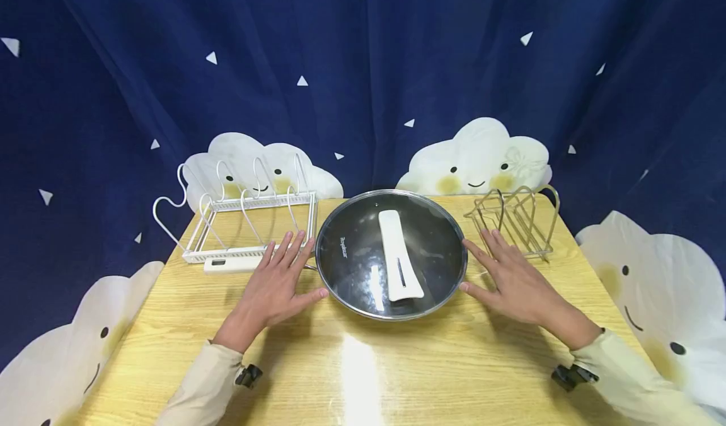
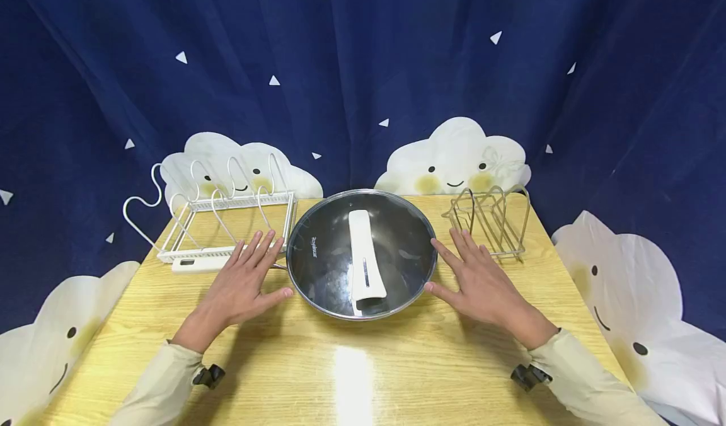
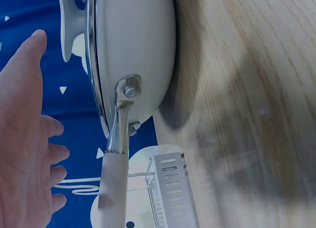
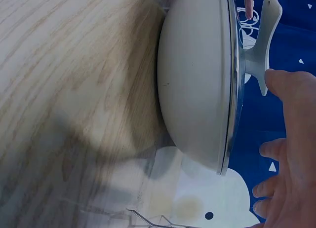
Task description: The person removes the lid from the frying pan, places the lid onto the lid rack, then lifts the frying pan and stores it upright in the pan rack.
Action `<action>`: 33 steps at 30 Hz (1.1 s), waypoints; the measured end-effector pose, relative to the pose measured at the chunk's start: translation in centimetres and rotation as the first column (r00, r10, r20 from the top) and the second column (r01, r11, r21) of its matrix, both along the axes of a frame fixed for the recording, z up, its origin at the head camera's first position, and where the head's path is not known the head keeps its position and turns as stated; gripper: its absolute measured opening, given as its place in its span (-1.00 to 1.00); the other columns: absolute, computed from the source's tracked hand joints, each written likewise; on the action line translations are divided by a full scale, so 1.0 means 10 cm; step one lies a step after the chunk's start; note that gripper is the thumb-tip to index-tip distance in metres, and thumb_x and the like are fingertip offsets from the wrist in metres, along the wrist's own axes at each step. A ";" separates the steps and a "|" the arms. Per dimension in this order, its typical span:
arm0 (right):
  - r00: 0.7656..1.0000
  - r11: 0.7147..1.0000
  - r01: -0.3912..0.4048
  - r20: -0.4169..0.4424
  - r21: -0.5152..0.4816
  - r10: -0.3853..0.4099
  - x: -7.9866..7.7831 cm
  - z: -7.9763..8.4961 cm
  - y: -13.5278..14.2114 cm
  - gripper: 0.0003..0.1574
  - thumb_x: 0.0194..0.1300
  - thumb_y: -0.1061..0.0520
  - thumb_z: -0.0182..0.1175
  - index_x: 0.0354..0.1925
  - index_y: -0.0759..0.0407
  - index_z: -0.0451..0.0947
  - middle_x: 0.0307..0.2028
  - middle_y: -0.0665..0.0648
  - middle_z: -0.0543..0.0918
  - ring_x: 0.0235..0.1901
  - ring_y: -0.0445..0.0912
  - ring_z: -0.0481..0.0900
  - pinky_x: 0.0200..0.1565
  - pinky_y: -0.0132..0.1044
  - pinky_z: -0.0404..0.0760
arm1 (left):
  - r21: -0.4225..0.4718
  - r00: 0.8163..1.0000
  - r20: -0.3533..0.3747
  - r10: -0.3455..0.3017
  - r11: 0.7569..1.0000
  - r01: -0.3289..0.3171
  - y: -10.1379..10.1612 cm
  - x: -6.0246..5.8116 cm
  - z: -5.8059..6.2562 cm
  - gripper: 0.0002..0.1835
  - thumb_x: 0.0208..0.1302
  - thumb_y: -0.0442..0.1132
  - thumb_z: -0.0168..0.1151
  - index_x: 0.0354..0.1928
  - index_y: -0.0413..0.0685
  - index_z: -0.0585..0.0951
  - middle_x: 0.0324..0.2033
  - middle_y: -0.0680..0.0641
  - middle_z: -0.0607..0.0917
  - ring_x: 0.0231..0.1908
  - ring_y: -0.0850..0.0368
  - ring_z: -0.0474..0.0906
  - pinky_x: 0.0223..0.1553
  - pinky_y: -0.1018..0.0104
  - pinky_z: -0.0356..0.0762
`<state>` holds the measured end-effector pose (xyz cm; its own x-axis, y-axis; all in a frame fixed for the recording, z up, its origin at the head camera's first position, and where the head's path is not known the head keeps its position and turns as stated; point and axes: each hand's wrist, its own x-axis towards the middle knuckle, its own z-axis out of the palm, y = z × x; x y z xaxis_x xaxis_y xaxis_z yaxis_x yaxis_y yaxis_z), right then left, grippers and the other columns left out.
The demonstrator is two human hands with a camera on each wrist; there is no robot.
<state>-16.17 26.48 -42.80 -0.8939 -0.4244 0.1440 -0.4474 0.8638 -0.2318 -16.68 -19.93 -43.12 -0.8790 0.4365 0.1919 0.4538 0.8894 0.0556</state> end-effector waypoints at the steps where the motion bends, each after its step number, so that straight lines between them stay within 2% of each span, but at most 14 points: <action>1: 1.000 1.000 -0.002 -0.001 0.002 0.002 0.00 0.01 0.00 0.07 0.41 -0.41 0.14 0.62 0.00 0.04 0.61 0.33 -0.14 0.58 0.30 -0.20 0.42 0.39 0.04 | 0.004 1.000 -0.008 -0.010 1.000 0.010 -0.01 0.00 0.00 0.10 0.27 0.54 -0.01 0.63 -0.01 0.05 0.61 -0.13 -0.02 0.60 -0.14 -0.16 0.54 -0.19 -0.17; 5: 1.000 1.000 -0.013 -0.006 0.018 0.013 -0.01 0.09 -0.01 0.08 0.41 -0.42 0.13 0.62 0.02 0.02 0.61 0.33 -0.15 0.58 0.31 -0.19 0.42 0.37 0.04 | -0.005 0.999 -0.024 -0.044 0.999 0.044 -0.04 -0.01 0.05 0.11 0.26 0.55 0.00 0.62 -0.03 0.07 0.60 -0.15 0.04 0.58 -0.17 -0.08 0.53 -0.21 -0.11; 9: 0.999 0.999 -0.032 -0.016 0.028 0.032 -0.02 0.19 -0.02 0.08 0.40 -0.41 0.15 0.62 0.03 0.04 0.60 0.35 -0.11 0.57 0.31 -0.18 0.41 0.38 0.07 | -0.035 0.998 -0.001 -0.059 0.998 0.059 -0.09 -0.03 0.11 0.12 0.25 0.56 0.00 0.63 0.00 0.03 0.61 -0.13 0.02 0.59 -0.13 -0.12 0.54 -0.16 -0.17; 14: 0.998 0.998 -0.056 0.000 -0.018 0.056 -0.03 0.33 -0.04 0.06 0.38 -0.37 0.21 0.61 -0.01 0.06 0.60 0.33 -0.07 0.57 0.33 -0.13 0.39 0.39 0.08 | -0.051 0.997 0.030 -0.076 0.996 0.077 -0.18 -0.05 0.19 0.11 0.26 0.54 0.02 0.64 0.01 0.02 0.62 -0.11 -0.02 0.60 -0.12 -0.15 0.55 -0.14 -0.19; 20: 0.993 0.997 -0.057 0.097 -0.050 0.062 -0.05 0.45 -0.10 0.03 0.43 -0.39 0.13 0.63 -0.12 -0.02 0.63 0.20 -0.16 0.58 0.28 -0.12 0.34 0.44 0.16 | -0.045 0.994 0.058 -0.093 0.994 0.096 -0.32 -0.11 0.27 0.06 0.31 0.47 0.07 0.63 0.01 0.04 0.61 -0.13 0.04 0.59 -0.15 -0.10 0.54 -0.16 -0.15; 24: 0.986 0.993 -0.062 0.147 -0.105 0.077 -0.07 0.50 -0.19 0.00 0.45 -0.38 0.11 0.63 -0.17 -0.03 0.63 0.19 -0.14 0.57 0.27 -0.09 0.32 0.44 0.18 | -0.052 0.994 0.067 -0.089 0.994 0.092 -0.43 -0.14 0.30 0.05 0.32 0.46 0.07 0.63 0.02 0.04 0.60 -0.14 0.06 0.59 -0.16 -0.09 0.54 -0.17 -0.13; 28: 0.978 0.984 -0.070 0.182 -0.164 0.100 -0.07 0.53 -0.31 -0.04 0.46 -0.35 0.12 0.62 -0.17 0.01 0.62 0.23 -0.07 0.56 0.29 -0.03 0.33 0.44 0.17 | -0.059 0.994 0.071 -0.083 0.994 0.087 -0.54 -0.18 0.32 0.03 0.33 0.45 0.06 0.63 0.02 0.05 0.60 -0.16 0.09 0.57 -0.18 -0.04 0.52 -0.19 -0.09; 33: 0.975 0.973 -0.066 0.191 -0.220 0.109 -0.06 0.54 -0.46 -0.10 0.49 -0.31 0.10 0.60 -0.08 0.10 0.58 0.25 0.10 0.52 0.29 0.09 0.33 0.42 0.19 | -0.009 0.991 0.080 -0.105 0.994 0.106 -0.65 -0.26 0.32 -0.04 0.38 0.38 0.08 0.62 -0.01 0.10 0.57 -0.19 0.16 0.54 -0.22 0.06 0.51 -0.18 -0.03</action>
<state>-16.73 21.87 -37.44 -0.8744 -0.4814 0.0600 -0.4443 0.7450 -0.4975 -19.27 -26.47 -39.96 -0.8401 0.5297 0.1168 0.5398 0.8376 0.0842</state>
